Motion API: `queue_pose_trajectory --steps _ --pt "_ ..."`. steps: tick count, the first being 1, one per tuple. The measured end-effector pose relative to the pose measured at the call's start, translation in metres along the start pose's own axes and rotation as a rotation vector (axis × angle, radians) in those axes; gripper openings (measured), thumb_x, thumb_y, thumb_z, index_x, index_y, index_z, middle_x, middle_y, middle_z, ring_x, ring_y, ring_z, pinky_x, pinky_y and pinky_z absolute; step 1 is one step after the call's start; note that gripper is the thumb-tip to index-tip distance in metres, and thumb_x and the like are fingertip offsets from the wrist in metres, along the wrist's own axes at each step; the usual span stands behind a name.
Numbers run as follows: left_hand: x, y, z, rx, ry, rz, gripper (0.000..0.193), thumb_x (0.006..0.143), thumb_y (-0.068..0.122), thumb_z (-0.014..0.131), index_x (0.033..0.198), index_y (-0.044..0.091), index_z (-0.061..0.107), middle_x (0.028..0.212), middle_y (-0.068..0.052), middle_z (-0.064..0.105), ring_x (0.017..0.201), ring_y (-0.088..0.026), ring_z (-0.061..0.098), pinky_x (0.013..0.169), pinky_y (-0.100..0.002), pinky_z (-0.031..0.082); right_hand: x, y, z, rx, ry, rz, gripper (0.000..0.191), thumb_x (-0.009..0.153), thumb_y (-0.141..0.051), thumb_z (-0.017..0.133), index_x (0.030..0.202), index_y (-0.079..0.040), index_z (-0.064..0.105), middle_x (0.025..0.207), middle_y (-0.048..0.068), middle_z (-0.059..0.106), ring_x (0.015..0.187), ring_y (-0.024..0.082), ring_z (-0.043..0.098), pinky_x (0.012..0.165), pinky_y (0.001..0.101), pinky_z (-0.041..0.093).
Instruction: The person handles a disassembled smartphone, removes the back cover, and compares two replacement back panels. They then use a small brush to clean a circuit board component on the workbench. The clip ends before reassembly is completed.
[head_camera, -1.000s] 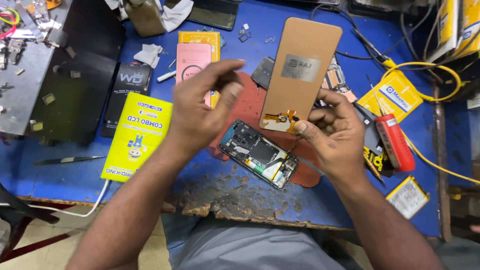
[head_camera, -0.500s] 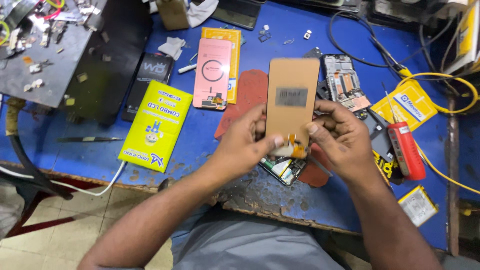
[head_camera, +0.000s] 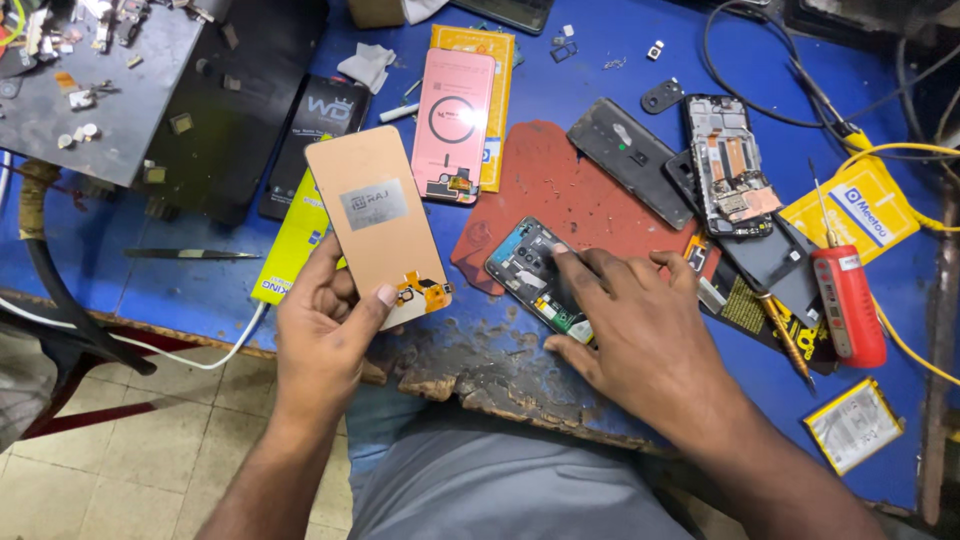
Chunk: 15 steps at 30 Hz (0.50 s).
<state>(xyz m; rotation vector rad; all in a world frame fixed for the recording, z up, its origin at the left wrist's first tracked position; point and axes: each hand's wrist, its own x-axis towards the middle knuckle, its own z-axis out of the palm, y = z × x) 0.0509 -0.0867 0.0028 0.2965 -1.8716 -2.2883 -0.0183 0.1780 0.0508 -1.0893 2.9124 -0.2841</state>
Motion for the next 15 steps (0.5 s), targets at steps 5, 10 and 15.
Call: queue_pose_trajectory --steps 5,10,15 --pt "0.002 -0.011 0.005 -0.067 -0.028 -0.015 0.059 0.095 -0.007 0.059 0.151 -0.007 0.042 0.121 -0.017 0.072 0.112 -0.018 0.07 0.099 -0.031 0.056 0.001 -0.002 0.003 0.018 -0.003 0.06 0.089 0.068 -0.039 0.084 0.144 -0.006 0.05 0.121 0.015 0.062 0.108 0.034 0.058 0.099 0.0557 0.035" --pt "0.001 -0.021 0.015 -0.063 -0.087 -0.001 0.056 0.097 -0.006 0.061 0.15 -0.008 0.043 0.123 -0.015 0.071 0.113 -0.017 0.07 0.1 -0.031 0.056 0.003 0.002 0.007 0.03 0.024 0.06 0.091 0.065 -0.041 0.086 0.141 -0.005 0.05 0.119 0.016 0.062 0.109 0.036 0.057 0.099 0.0558 0.035" --pt "0.003 -0.027 0.024 -0.1 -0.116 -0.018 0.065 0.096 -0.005 0.063 0.156 -0.006 0.037 0.123 -0.014 0.071 0.111 -0.015 0.07 0.098 -0.029 0.057 0.002 0.011 0.016 0.058 0.055 0.05 0.082 0.068 -0.042 0.086 0.136 -0.007 0.056 0.117 0.015 0.063 0.108 0.035 0.058 0.098 0.0542 0.035"
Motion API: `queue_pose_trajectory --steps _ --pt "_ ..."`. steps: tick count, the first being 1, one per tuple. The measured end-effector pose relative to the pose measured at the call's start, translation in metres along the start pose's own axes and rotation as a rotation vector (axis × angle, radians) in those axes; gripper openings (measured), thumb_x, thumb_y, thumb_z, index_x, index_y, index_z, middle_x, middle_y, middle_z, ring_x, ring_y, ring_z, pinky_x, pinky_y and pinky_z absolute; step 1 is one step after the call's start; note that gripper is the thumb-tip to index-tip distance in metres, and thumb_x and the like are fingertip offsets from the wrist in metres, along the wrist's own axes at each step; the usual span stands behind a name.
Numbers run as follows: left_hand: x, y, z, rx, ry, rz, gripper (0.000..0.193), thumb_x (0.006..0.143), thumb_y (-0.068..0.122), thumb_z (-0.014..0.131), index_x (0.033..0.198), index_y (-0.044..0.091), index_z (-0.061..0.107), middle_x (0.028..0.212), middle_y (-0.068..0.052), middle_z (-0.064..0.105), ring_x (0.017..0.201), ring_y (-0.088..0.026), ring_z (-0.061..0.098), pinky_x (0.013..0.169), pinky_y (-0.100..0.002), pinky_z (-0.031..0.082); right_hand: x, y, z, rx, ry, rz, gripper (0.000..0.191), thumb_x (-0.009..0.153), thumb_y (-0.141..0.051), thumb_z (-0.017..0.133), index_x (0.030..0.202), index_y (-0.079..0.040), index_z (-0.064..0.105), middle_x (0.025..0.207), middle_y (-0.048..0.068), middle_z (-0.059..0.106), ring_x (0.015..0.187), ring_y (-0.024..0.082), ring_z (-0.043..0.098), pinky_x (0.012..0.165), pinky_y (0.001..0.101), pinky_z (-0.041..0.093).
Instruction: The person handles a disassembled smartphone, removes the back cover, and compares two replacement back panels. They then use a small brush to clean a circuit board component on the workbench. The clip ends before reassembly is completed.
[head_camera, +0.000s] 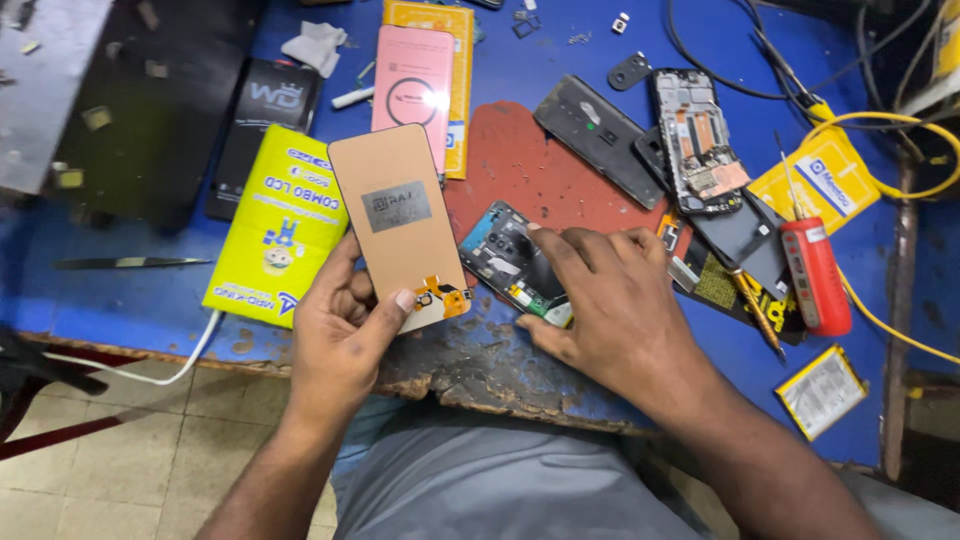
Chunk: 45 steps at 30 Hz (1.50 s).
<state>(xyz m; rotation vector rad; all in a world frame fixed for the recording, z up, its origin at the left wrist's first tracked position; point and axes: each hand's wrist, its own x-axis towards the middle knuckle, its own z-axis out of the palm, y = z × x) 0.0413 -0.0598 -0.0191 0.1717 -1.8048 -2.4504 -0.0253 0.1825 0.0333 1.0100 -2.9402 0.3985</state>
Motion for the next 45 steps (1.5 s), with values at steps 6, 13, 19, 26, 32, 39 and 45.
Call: queue_pose_trajectory --steps 6,13,19,26,32,39,45 --pt "0.026 0.011 -0.005 0.229 0.019 -0.099 0.081 0.094 -0.002 0.063 0.165 0.002 0.024 0.1 -0.012 0.076 0.082 -0.011 0.069 0.059 -0.022 0.052 0.006 0.042 0.003 0.103 0.196 0.007 0.041 0.088 -0.025 0.082 0.122 -0.009 0.069 0.111 0.011 0.073 0.103 0.03 0.066 0.093 0.0455 0.049" --pt "0.086 0.035 -0.001 0.337 -0.119 -0.019 0.078 0.097 0.001 0.06 0.165 0.008 0.023 0.107 -0.008 0.076 0.084 -0.007 0.069 0.059 -0.021 0.051 0.029 0.082 0.005 -0.146 0.316 -0.02 0.033 0.088 -0.017 0.08 0.117 -0.003 0.073 0.108 0.013 0.073 0.097 0.034 0.067 0.084 0.0441 0.055" --pt "0.144 0.023 0.037 0.194 -0.258 -0.091 0.072 0.097 0.002 0.06 0.162 0.008 0.03 0.091 -0.012 0.075 0.06 -0.01 0.065 0.05 -0.025 0.052 0.033 0.081 0.006 -0.335 0.33 -0.119 0.023 0.09 -0.007 0.073 0.113 -0.004 0.076 0.094 0.007 0.072 0.085 0.025 0.066 0.075 0.0394 0.054" --pt "0.197 0.003 0.055 0.25 -0.235 0.019 0.052 0.098 0.0 0.059 0.147 0.003 0.045 0.09 -0.008 0.076 0.061 -0.01 0.068 0.047 -0.025 0.053 0.025 0.062 -0.003 -0.33 0.358 -0.116 0.025 0.086 -0.012 0.075 0.11 -0.006 0.076 0.08 0.006 0.065 0.078 0.025 0.064 0.067 0.0403 0.05" --pt "0.217 -0.015 0.065 0.288 -0.221 0.024 0.046 0.097 -0.002 0.056 0.142 0.0 0.046 0.096 -0.009 0.076 0.064 -0.011 0.07 0.048 -0.025 0.055 0.03 0.07 0.002 -0.261 0.342 -0.03 0.023 0.091 -0.015 0.077 0.112 -0.006 0.075 0.088 0.007 0.067 0.083 0.027 0.064 0.071 0.041 0.053" --pt "0.213 -0.019 0.065 0.189 -0.237 0.029 0.065 0.098 -0.003 0.055 0.157 0.0 0.029 0.103 -0.011 0.075 0.073 -0.012 0.072 0.052 -0.024 0.056 0.029 0.075 0.007 -0.325 0.343 -0.093 0.025 0.088 -0.005 0.074 0.113 -0.004 0.075 0.091 0.005 0.067 0.083 0.024 0.064 0.07 0.0372 0.054" --pt "0.201 -0.019 0.054 0.2 -0.24 0.055 0.072 0.099 -0.004 0.054 0.162 0.0 0.02 0.107 -0.014 0.074 0.076 -0.014 0.073 0.057 -0.024 0.058 0.029 0.074 0.006 -0.297 0.423 -0.105 0.024 0.087 -0.004 0.077 0.111 -0.004 0.075 0.086 0.007 0.064 0.078 0.025 0.062 0.069 0.0382 0.053"
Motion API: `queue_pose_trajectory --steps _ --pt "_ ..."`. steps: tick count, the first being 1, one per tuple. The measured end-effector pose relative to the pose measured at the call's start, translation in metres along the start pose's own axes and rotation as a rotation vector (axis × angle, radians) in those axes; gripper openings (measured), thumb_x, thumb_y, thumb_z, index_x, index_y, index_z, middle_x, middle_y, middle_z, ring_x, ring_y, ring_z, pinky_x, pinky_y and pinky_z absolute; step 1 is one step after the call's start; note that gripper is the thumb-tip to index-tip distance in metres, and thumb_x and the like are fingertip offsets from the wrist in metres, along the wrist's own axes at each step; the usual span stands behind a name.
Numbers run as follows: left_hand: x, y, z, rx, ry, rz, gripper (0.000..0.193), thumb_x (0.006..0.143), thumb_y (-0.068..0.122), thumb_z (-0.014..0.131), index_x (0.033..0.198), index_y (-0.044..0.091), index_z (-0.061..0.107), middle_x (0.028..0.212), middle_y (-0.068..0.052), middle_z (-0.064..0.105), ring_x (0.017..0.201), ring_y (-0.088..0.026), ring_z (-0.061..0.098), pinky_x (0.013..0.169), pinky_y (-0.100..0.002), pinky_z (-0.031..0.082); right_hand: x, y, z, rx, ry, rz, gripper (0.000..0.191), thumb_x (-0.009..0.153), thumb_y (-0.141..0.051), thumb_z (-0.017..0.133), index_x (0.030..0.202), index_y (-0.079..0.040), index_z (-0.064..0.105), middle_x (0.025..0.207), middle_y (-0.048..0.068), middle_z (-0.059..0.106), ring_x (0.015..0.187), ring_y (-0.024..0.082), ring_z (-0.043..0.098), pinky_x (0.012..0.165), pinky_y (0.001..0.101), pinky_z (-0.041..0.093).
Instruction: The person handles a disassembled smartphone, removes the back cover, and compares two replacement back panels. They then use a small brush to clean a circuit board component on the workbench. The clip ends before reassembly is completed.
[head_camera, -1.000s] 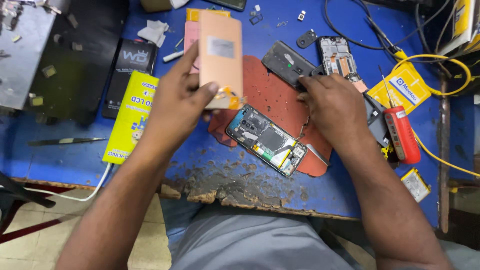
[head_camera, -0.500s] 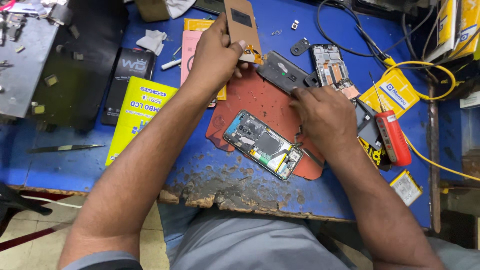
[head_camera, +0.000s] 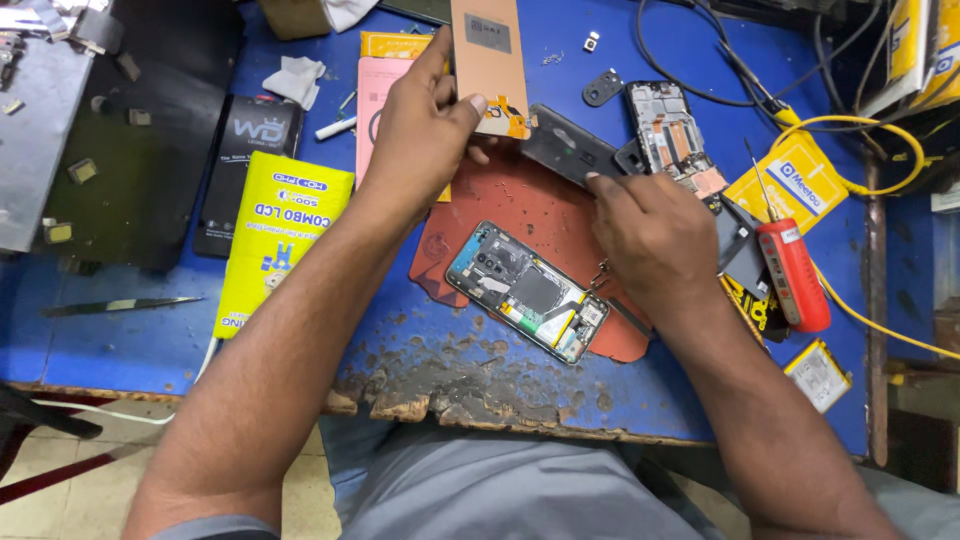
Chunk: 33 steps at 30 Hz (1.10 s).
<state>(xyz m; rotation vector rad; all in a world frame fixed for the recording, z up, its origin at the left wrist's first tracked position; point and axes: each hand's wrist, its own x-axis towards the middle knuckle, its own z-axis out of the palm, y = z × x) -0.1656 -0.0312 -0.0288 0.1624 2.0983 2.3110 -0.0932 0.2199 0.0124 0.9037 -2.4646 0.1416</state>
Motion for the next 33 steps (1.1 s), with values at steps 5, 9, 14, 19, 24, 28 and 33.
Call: queue_pose_trajectory --steps 5,9,14,19,24,28,33 --pt "0.001 -0.004 0.0 -0.007 0.055 0.003 0.074 0.099 -0.005 0.055 0.161 -0.002 0.014 0.124 -0.014 0.071 0.092 -0.013 0.076 0.059 -0.025 0.064 -0.001 -0.003 -0.002 0.052 0.069 0.078 0.024 0.088 -0.002 0.077 0.112 -0.005 0.076 0.091 0.007 0.066 0.082 0.025 0.064 0.074 0.0376 0.054" --pt "0.001 -0.004 -0.007 -0.051 0.061 0.017 0.074 0.099 -0.005 0.055 0.161 -0.001 0.015 0.125 -0.016 0.071 0.092 -0.014 0.075 0.06 -0.025 0.063 -0.002 -0.006 -0.001 0.055 0.001 0.074 0.021 0.086 -0.004 0.078 0.107 -0.008 0.077 0.087 0.006 0.065 0.08 0.026 0.066 0.073 0.0391 0.055" --pt "0.0 -0.002 -0.015 -0.108 0.033 0.047 0.066 0.099 -0.006 0.056 0.16 0.002 0.031 0.121 -0.014 0.074 0.092 -0.014 0.075 0.062 -0.025 0.062 -0.006 -0.006 0.003 0.137 -0.078 0.119 0.021 0.087 -0.011 0.079 0.107 -0.009 0.076 0.094 0.006 0.07 0.084 0.026 0.068 0.075 0.0392 0.055" --pt "-0.026 0.001 0.035 -0.036 -0.07 0.255 0.06 0.095 -0.007 0.056 0.153 0.005 0.044 0.119 -0.013 0.072 0.105 -0.018 0.069 0.092 -0.032 0.058 -0.005 0.0 0.005 1.196 0.009 0.741 0.043 0.103 -0.01 0.065 0.145 -0.007 0.057 0.117 0.009 0.075 0.094 0.013 0.072 0.081 0.0254 0.059" --pt "-0.052 0.018 0.054 0.166 -0.175 0.291 0.06 0.097 0.007 0.064 0.155 0.008 0.045 0.105 -0.013 0.074 0.1 -0.022 0.073 0.093 -0.035 0.058 -0.009 -0.004 0.002 1.71 0.206 0.778 0.056 0.098 0.009 0.065 0.15 0.0 0.045 0.12 0.013 0.072 0.105 0.016 0.072 0.093 0.0276 0.059" --pt "-0.042 0.034 -0.007 1.136 0.105 0.588 0.042 0.101 0.031 0.076 0.136 0.02 0.055 0.113 -0.01 0.07 0.104 -0.029 0.069 0.082 -0.037 0.056 -0.01 -0.004 -0.001 1.57 0.213 0.868 0.056 0.098 0.012 0.066 0.149 -0.001 0.048 0.12 0.016 0.072 0.104 0.018 0.07 0.079 0.0256 0.051" --pt "-0.036 0.043 -0.037 1.671 0.161 0.023 0.1 0.076 0.056 0.082 0.149 -0.001 0.042 0.103 -0.014 0.066 0.093 -0.029 0.067 0.065 -0.04 0.055 -0.005 -0.009 -0.003 1.573 0.211 0.756 0.055 0.097 0.012 0.065 0.147 0.001 0.047 0.123 0.014 0.071 0.113 0.019 0.072 0.102 0.0331 0.061"
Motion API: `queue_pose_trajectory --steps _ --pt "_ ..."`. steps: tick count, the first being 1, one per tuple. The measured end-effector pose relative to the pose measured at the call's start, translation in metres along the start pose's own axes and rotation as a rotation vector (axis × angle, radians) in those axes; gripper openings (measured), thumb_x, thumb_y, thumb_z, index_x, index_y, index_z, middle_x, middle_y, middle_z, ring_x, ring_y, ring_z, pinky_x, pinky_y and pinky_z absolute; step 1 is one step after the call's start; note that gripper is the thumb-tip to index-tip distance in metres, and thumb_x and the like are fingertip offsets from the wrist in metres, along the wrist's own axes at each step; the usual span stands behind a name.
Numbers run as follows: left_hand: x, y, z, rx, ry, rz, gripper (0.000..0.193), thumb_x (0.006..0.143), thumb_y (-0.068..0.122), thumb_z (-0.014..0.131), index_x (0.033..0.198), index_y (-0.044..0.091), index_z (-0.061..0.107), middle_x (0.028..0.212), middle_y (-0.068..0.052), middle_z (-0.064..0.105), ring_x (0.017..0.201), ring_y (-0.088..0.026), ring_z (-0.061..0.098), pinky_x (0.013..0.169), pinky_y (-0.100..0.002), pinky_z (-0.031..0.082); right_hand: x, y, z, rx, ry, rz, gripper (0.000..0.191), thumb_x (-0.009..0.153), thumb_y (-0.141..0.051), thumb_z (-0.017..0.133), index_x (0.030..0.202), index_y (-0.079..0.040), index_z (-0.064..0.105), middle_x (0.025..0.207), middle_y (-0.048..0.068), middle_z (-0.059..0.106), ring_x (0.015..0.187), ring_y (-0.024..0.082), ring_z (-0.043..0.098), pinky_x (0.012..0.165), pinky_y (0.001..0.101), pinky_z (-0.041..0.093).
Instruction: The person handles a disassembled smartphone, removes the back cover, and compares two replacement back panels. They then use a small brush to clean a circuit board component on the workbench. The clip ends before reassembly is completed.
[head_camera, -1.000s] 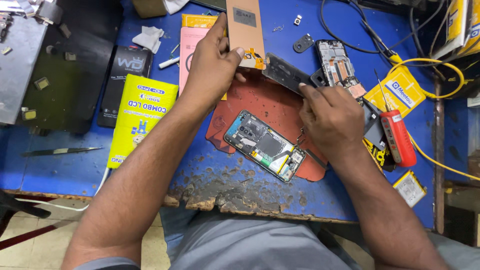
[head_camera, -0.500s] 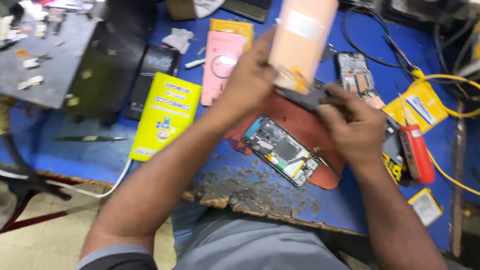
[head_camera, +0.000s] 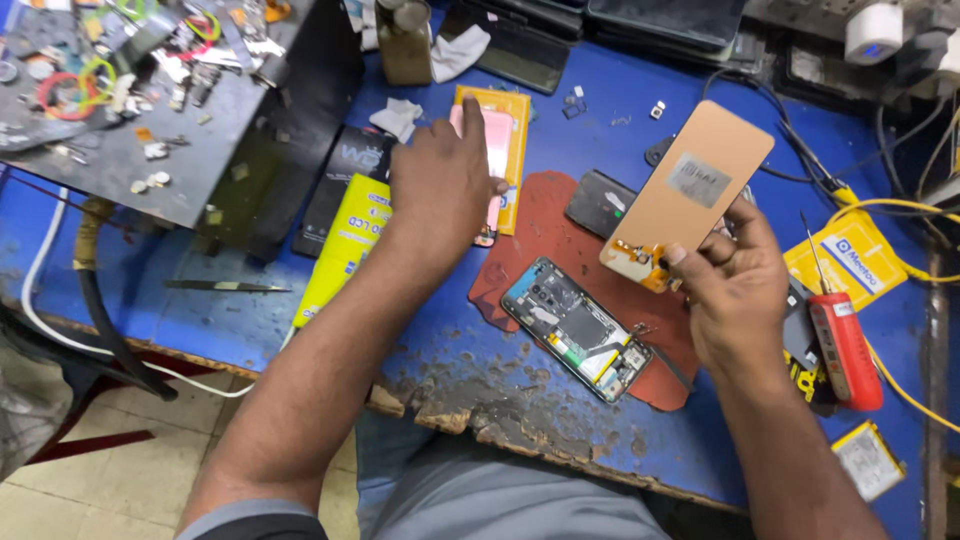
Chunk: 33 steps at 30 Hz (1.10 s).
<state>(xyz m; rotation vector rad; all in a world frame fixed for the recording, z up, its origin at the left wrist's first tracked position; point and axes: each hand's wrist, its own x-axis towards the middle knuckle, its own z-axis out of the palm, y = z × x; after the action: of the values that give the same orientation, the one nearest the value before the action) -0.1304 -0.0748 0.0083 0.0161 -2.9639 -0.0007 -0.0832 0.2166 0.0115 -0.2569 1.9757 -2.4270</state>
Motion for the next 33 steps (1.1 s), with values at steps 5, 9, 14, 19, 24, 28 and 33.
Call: queue_pose_trajectory --steps 5,9,14,19,24,28,33 --pt "-0.003 0.006 -0.011 -0.11 0.091 -0.053 0.108 0.066 0.047 0.088 0.148 -0.001 0.039 0.105 -0.015 0.063 0.093 -0.031 0.067 0.068 -0.042 0.056 -0.007 -0.005 0.01 -0.143 0.02 0.038 0.058 0.093 0.009 0.065 0.147 -0.001 0.044 0.117 0.014 0.072 0.105 0.018 0.072 0.09 0.0332 0.061" --pt "-0.004 0.004 -0.016 -0.233 0.223 -0.06 0.083 0.076 0.016 0.082 0.147 -0.005 0.044 0.111 -0.019 0.06 0.09 -0.034 0.07 0.07 -0.043 0.058 -0.009 -0.009 0.012 -0.121 0.001 0.037 0.059 0.094 0.009 0.066 0.148 0.001 0.044 0.115 0.015 0.073 0.103 0.019 0.072 0.09 0.0332 0.06" --pt "-0.012 -0.006 -0.03 -0.362 0.302 -0.094 0.033 0.083 0.013 0.078 0.107 0.003 0.058 0.104 -0.018 0.064 0.089 -0.038 0.07 0.07 -0.05 0.056 -0.014 -0.01 0.015 -0.077 -0.017 0.028 0.058 0.093 0.008 0.066 0.147 0.001 0.045 0.114 0.016 0.073 0.106 0.019 0.072 0.095 0.0343 0.06" --pt "-0.022 -0.021 -0.048 -0.478 0.228 -0.238 0.027 0.097 0.021 0.075 0.11 0.005 0.058 0.09 -0.02 0.072 0.087 -0.044 0.069 0.072 -0.057 0.052 -0.018 -0.015 0.028 -0.017 -0.059 0.029 0.056 0.094 0.008 0.065 0.146 0.001 0.046 0.119 0.014 0.071 0.11 0.02 0.07 0.099 0.0374 0.058" --pt "-0.035 -0.039 -0.05 -1.552 0.387 -0.111 0.024 0.103 0.007 0.064 0.125 0.002 0.06 0.113 -0.016 0.073 0.097 -0.031 0.074 0.078 -0.048 0.059 -0.017 -0.033 0.038 0.307 -0.086 0.086 0.051 0.093 0.004 0.062 0.141 -0.005 0.045 0.128 0.008 0.07 0.117 0.018 0.069 0.099 0.0381 0.057" --pt "-0.056 -0.038 -0.043 -2.424 0.128 0.091 0.034 0.109 0.007 0.056 0.143 0.003 0.053 0.128 -0.012 0.068 0.116 -0.026 0.069 0.104 -0.045 0.058 -0.018 -0.038 0.061 0.121 -0.193 0.033 0.054 0.099 0.003 0.065 0.15 -0.002 0.05 0.119 0.009 0.069 0.104 0.017 0.068 0.092 0.0338 0.057" --pt "-0.092 -0.02 -0.031 -2.682 -0.105 0.002 0.047 0.112 0.025 0.05 0.155 0.008 0.04 0.143 -0.012 0.057 0.13 -0.027 0.06 0.112 -0.047 0.05 -0.019 -0.031 0.108 -0.281 -0.296 0.127 0.054 0.093 0.001 0.07 0.145 0.0 0.056 0.103 0.014 0.074 0.09 0.015 0.07 0.078 0.0288 0.058"
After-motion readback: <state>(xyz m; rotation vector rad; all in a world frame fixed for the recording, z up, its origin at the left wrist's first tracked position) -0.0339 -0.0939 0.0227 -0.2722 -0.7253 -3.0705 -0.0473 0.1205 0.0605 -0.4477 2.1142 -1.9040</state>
